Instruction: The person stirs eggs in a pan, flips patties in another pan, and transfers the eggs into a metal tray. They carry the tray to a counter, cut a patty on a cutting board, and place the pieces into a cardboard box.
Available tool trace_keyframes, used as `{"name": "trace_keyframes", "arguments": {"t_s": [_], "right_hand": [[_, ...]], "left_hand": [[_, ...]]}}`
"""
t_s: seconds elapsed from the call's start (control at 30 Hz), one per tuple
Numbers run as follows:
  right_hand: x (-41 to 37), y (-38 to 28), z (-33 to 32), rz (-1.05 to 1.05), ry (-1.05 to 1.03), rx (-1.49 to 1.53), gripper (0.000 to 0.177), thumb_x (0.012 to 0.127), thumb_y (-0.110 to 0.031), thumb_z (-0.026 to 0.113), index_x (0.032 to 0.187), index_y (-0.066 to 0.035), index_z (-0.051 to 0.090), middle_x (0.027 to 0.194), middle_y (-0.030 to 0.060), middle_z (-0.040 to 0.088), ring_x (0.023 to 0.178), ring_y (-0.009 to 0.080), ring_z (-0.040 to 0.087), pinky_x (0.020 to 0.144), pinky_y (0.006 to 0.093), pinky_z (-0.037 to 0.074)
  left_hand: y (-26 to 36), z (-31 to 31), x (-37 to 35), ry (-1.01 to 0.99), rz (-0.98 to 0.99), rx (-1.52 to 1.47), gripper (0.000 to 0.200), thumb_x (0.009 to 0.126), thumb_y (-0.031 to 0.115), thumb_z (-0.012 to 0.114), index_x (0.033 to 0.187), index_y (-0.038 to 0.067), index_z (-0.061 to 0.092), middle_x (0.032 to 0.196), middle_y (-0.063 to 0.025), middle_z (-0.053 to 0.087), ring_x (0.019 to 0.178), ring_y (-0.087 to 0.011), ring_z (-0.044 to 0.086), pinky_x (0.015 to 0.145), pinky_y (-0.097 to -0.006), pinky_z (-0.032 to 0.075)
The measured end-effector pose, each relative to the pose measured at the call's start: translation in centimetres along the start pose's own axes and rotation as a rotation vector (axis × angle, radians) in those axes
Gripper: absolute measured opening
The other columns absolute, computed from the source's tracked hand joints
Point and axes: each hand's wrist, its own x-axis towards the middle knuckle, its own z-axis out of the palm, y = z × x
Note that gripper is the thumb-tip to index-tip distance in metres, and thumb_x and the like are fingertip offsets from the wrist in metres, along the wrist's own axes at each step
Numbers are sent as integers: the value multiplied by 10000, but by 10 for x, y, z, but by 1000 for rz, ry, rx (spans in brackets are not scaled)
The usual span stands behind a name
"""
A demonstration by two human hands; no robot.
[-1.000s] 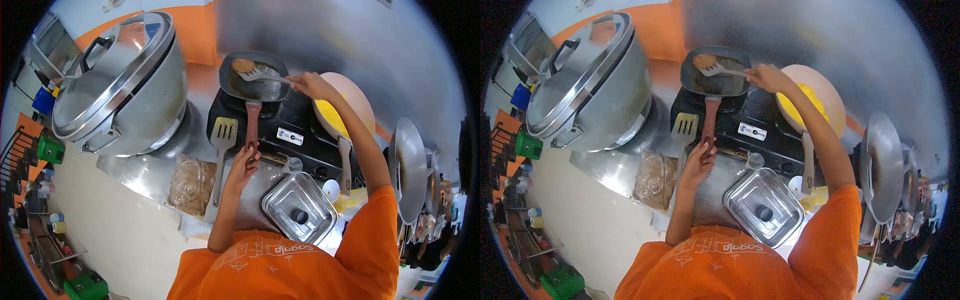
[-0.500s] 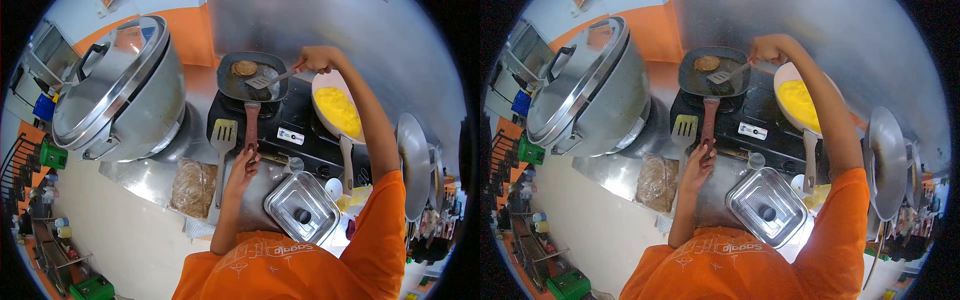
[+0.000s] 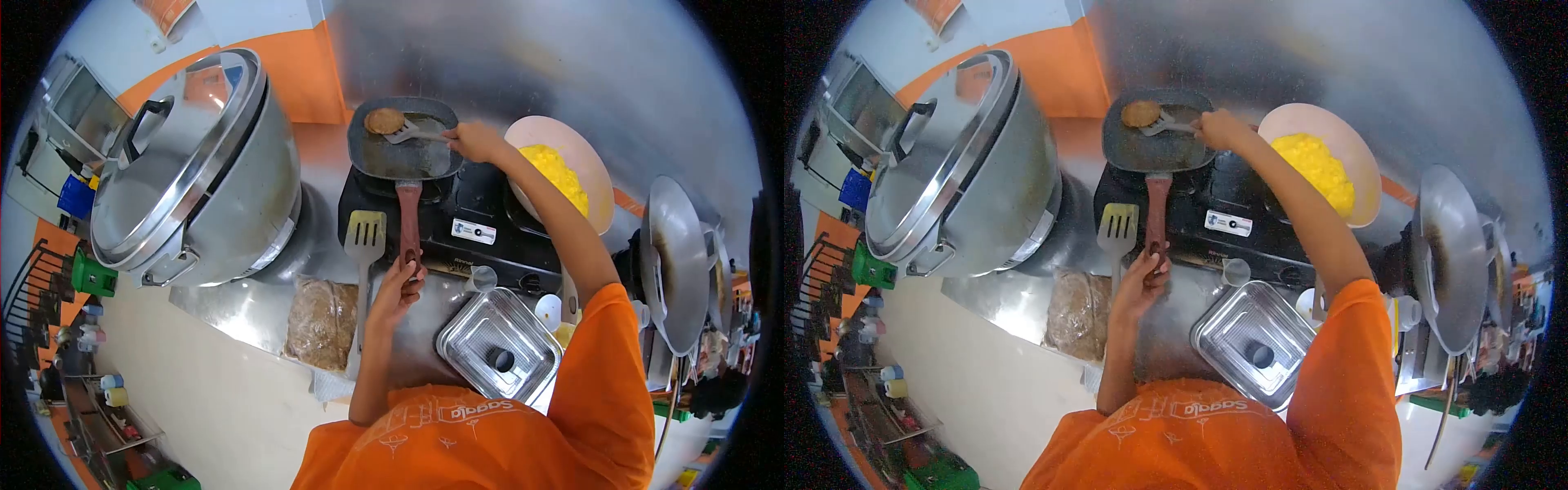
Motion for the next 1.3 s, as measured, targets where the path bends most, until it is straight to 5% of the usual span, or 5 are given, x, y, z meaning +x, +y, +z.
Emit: {"name": "trace_keyframes", "arguments": {"t_s": [0.37, 0.6, 0.9, 1.1, 1.3], "right_hand": [[-17, -9, 22, -82, 208, 75, 315, 806, -244, 463, 1087, -118, 528, 813, 208, 582, 758, 366, 566, 718, 445, 440], [-81, -40, -7, 79, 203, 74, 319, 815, -224, 452, 1111, -116, 498, 752, 178, 593, 671, 353, 577, 640, 451, 459], [-142, -46, 28, 178, 243, 110, 281, 804, -214, 479, 1056, -102, 530, 722, 176, 588, 666, 335, 577, 608, 446, 462], [-139, -41, 17, 122, 217, 55, 239, 795, -228, 489, 965, -71, 548, 742, 200, 577, 720, 350, 573, 645, 451, 460], [-119, -26, 16, 45, 125, 1, 244, 797, -243, 488, 927, -47, 555, 837, 217, 566, 787, 364, 564, 689, 439, 460]], "left_hand": [[-4, 0, 2, 49, 15, 15, 287, 826, 138, 456, 1102, 66, 419, 674, 13, 440, 468, -25, 309, 364, -139, 218], [4, -10, -1, 64, 21, 72, 306, 817, 126, 447, 1113, 56, 421, 664, 9, 436, 463, -32, 315, 357, -140, 233], [-16, -10, -7, 55, 102, -92, 314, 873, 285, 389, 1094, 66, 434, 741, 2, 475, 449, -37, 269, 379, -154, 248], [-74, -49, 13, 520, 214, 484, 288, 846, 266, 454, 1048, 63, 429, 756, -18, 496, 466, -50, 367, 397, -193, 317], [-85, -49, 40, 676, 598, 924, 283, 815, 257, 514, 956, 21, 448, 703, -68, 505, 577, -134, 485, 470, -280, 419]]}}
